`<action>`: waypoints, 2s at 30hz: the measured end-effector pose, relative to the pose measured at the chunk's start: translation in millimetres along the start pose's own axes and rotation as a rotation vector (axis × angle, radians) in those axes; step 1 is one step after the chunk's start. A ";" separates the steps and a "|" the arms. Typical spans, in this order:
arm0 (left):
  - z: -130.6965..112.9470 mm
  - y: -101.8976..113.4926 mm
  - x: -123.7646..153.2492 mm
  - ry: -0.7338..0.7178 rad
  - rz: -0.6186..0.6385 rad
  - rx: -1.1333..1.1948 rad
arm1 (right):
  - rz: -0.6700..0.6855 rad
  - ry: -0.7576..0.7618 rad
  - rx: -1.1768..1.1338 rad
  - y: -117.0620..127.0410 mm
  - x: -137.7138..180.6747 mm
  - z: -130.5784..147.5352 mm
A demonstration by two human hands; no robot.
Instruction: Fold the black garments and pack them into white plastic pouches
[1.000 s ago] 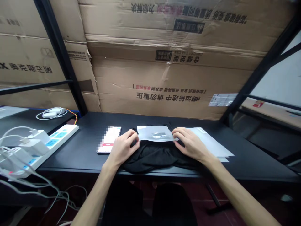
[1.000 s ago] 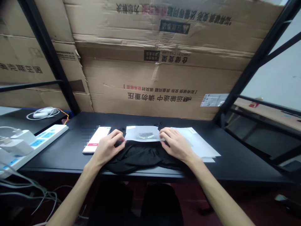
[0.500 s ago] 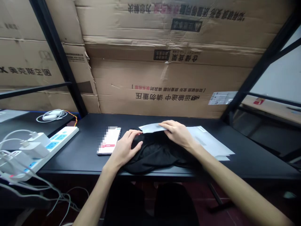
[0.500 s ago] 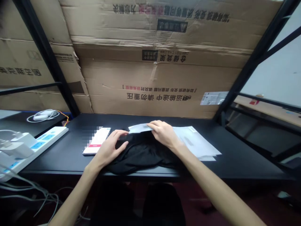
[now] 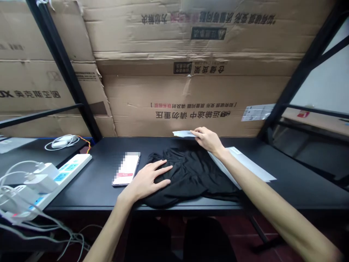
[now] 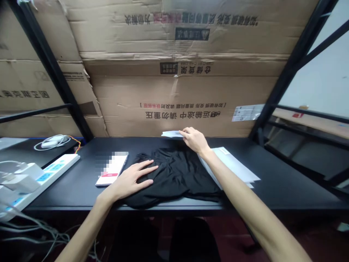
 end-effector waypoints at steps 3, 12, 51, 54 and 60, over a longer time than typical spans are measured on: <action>-0.5 1.0 -2.8 -0.018 0.051 0.013 | 0.059 0.008 0.004 -15.8 2.9 -5.5; -0.2 2.0 -8.2 0.037 0.102 0.019 | 0.241 -0.025 -0.144 -40.5 14.8 -23.0; 60.8 3.4 -113.0 0.335 -0.105 0.033 | 0.216 -0.383 -0.517 -9.0 32.3 -59.1; 59.4 9.7 -111.5 0.283 -0.098 0.059 | 0.194 -0.354 -0.561 4.4 32.5 -55.5; 49.7 22.1 -105.7 0.200 -0.128 0.099 | 0.174 -0.342 -0.599 24.0 44.9 -45.5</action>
Point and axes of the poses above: each hand's wrist, its own x-axis away from the middle knuckle, its own y-axis out of the back of the hand, z = x × y, the point moved 9 cm from there along -x, towards the middle knuckle, and after that the axes turned 7 degrees about -z, right-handed, at the moved point
